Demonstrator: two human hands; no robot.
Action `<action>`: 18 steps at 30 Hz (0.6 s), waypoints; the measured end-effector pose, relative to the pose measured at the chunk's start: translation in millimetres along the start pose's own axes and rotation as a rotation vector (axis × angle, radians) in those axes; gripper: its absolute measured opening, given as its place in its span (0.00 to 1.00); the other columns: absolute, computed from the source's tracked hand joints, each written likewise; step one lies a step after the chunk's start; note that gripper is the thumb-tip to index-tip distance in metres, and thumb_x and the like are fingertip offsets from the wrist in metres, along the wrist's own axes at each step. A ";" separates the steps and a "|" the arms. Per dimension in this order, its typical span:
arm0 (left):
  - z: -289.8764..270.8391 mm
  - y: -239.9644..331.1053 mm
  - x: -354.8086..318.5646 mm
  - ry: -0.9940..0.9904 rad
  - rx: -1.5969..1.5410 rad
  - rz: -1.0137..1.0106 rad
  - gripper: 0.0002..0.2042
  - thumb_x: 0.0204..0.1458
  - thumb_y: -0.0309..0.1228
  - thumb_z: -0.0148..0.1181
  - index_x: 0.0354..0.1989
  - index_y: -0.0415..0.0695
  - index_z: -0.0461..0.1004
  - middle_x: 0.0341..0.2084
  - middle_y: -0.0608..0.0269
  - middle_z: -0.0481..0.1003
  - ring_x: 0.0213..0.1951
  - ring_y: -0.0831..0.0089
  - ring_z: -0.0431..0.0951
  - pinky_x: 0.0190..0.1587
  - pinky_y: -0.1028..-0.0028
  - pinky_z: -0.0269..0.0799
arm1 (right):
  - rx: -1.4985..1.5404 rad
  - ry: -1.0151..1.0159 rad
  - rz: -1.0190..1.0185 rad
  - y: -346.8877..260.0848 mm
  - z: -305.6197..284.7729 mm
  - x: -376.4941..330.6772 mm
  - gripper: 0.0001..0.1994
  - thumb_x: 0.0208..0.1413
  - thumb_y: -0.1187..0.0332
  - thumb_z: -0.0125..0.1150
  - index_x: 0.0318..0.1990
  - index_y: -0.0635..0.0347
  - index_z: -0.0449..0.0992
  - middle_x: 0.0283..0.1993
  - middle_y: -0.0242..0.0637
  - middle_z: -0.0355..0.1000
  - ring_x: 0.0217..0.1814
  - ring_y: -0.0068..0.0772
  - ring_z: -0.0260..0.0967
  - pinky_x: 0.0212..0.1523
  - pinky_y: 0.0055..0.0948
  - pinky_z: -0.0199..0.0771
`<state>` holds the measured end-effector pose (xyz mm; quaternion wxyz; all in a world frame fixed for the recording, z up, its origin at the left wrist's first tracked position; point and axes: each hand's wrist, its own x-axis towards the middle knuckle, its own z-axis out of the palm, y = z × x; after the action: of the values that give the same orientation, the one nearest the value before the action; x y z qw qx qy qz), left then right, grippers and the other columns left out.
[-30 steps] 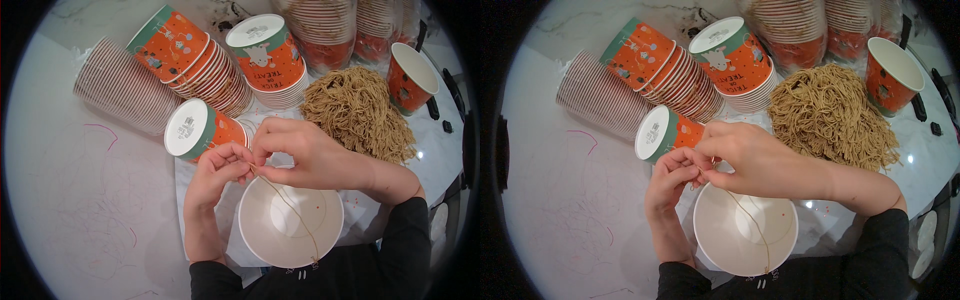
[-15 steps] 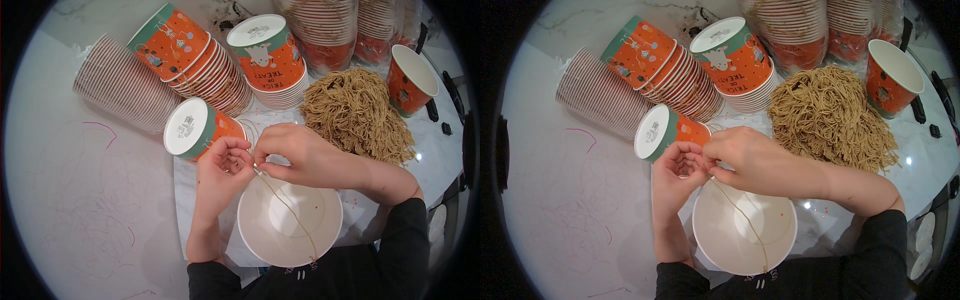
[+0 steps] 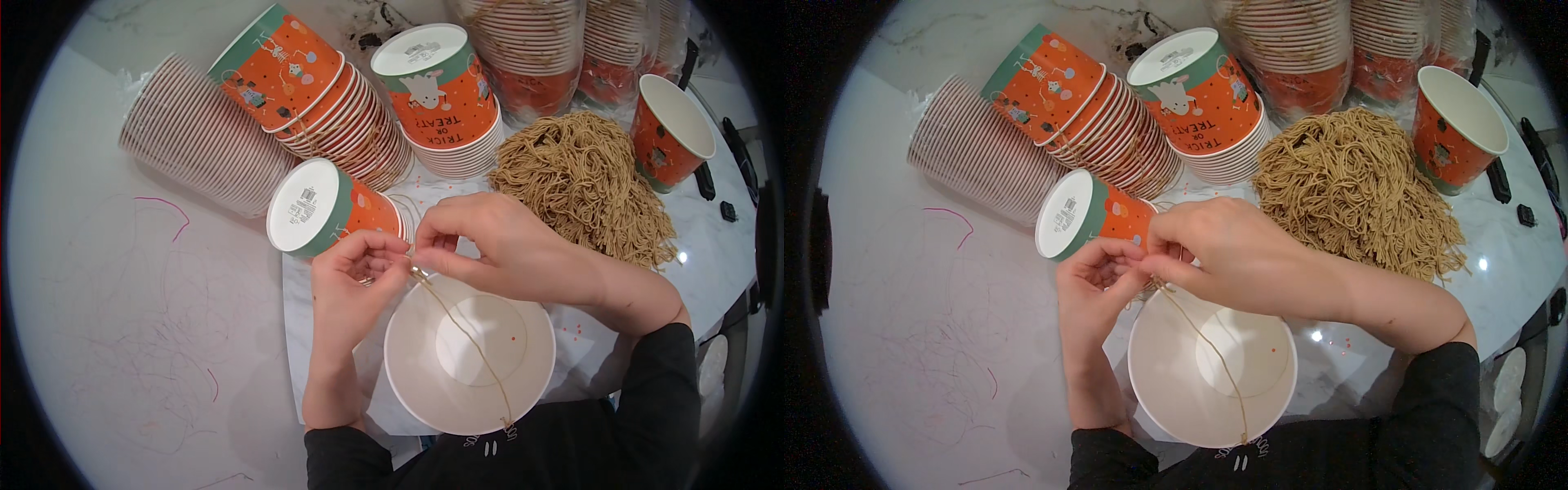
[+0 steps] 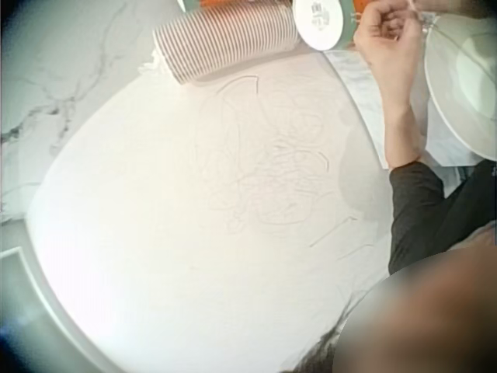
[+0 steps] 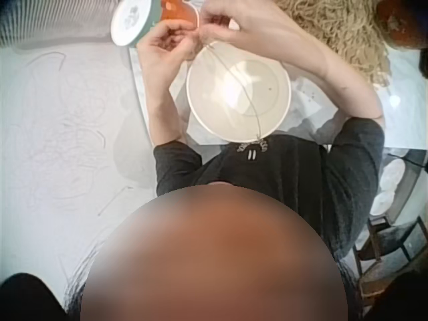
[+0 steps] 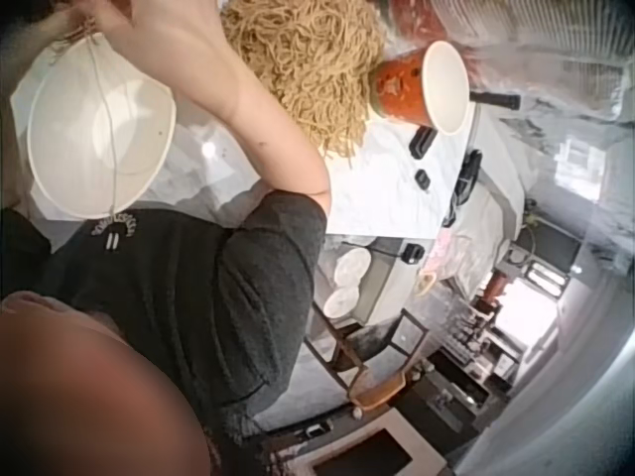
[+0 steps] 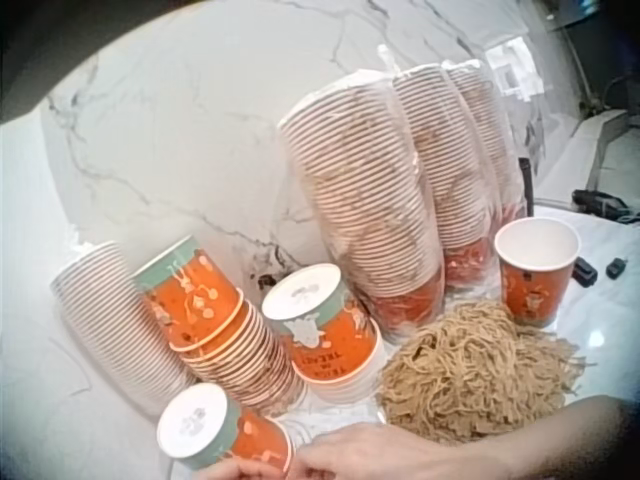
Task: Manual assembly of paper cups by threading and tying elastic strings through pre-punched holes.
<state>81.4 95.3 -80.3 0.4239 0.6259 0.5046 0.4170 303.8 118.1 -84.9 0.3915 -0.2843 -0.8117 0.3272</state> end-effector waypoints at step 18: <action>-12.1 -2.6 7.4 -0.164 -0.251 -0.133 0.09 0.53 0.16 0.63 0.43 0.35 0.78 0.34 0.66 0.79 0.35 0.84 0.80 0.40 0.84 0.76 | -0.096 0.024 -0.189 8.0 8.2 -3.1 0.04 0.48 0.73 0.66 0.28 0.64 0.80 0.28 0.44 0.76 0.33 0.48 0.76 0.38 0.44 0.75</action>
<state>70.2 104.2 -78.6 0.5652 0.5653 0.4524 0.3955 300.4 118.4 -96.3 0.4163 -0.2287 -0.8449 0.2461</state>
